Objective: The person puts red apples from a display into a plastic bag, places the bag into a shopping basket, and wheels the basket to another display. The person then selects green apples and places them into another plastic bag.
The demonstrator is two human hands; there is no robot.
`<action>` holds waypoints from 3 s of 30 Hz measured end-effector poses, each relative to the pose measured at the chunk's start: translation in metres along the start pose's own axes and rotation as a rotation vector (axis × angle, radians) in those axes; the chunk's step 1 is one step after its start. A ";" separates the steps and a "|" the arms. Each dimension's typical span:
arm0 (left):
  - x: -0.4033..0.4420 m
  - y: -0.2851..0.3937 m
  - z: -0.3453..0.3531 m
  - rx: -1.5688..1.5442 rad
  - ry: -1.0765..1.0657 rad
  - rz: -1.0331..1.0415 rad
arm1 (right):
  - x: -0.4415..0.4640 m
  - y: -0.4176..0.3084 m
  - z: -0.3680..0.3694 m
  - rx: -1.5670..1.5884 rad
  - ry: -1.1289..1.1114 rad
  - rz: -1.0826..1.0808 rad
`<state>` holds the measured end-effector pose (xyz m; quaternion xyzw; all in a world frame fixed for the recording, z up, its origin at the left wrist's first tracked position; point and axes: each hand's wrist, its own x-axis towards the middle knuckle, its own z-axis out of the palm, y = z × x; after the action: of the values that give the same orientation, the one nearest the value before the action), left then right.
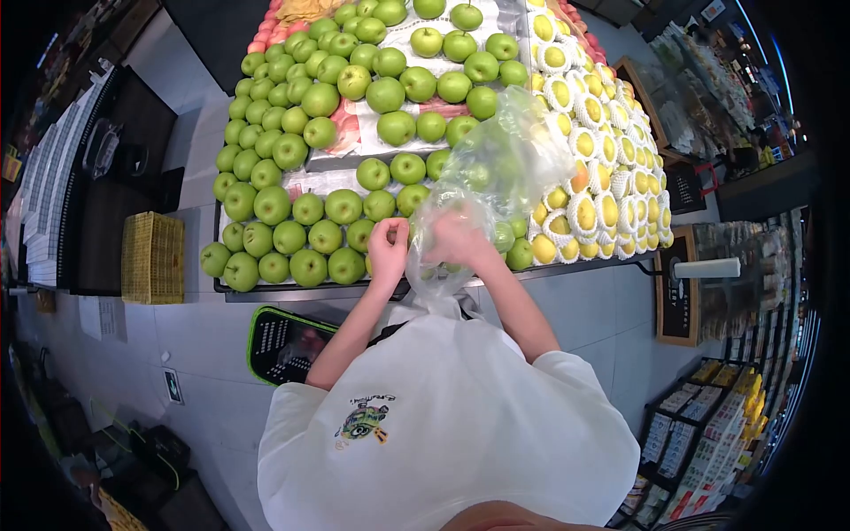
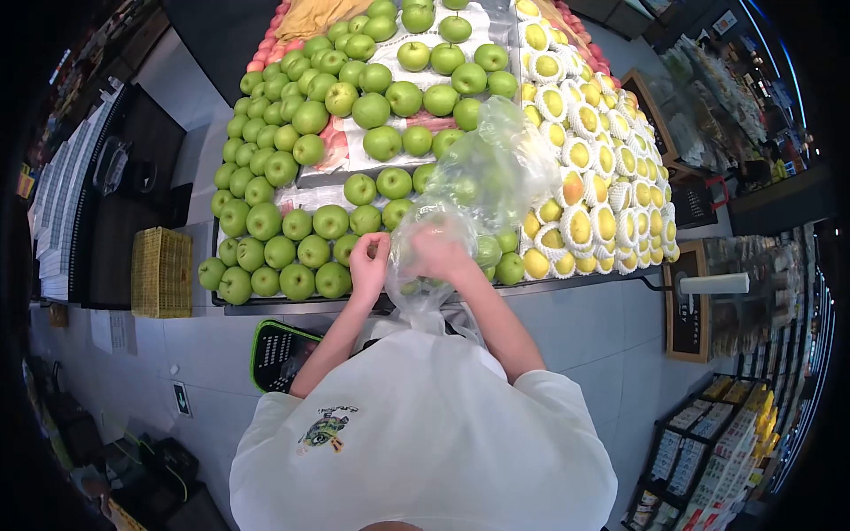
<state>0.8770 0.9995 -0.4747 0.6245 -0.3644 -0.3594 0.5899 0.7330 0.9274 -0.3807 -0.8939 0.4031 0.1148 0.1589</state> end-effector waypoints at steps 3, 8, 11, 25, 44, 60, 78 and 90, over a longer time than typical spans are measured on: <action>-0.001 0.004 0.005 0.047 0.059 0.118 | -0.003 0.002 0.010 -0.032 0.072 0.039; -0.007 -0.004 0.018 -0.004 0.183 0.197 | -0.004 0.007 0.029 -0.164 0.259 0.002; -0.005 0.009 0.011 0.007 0.151 0.140 | -0.007 0.005 0.024 -0.130 0.228 0.010; 0.009 0.000 0.014 0.167 0.161 0.287 | -0.018 0.011 0.018 0.126 0.303 0.013; 0.016 -0.004 0.015 -0.008 0.155 0.123 | -0.009 0.063 0.005 0.823 0.208 -0.516; 0.036 -0.002 0.022 0.117 0.153 0.243 | -0.025 0.029 0.010 0.451 0.368 -0.235; 0.049 0.000 0.006 0.344 0.070 0.276 | -0.093 0.073 0.012 1.987 0.133 -0.507; 0.019 0.087 -0.031 -0.166 -0.087 0.141 | -0.062 -0.027 -0.013 2.449 -0.062 -0.299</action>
<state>0.9111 0.9943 -0.3865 0.5303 -0.4017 -0.3725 0.6471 0.7143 0.9814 -0.3426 -0.1899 0.1346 -0.3365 0.9124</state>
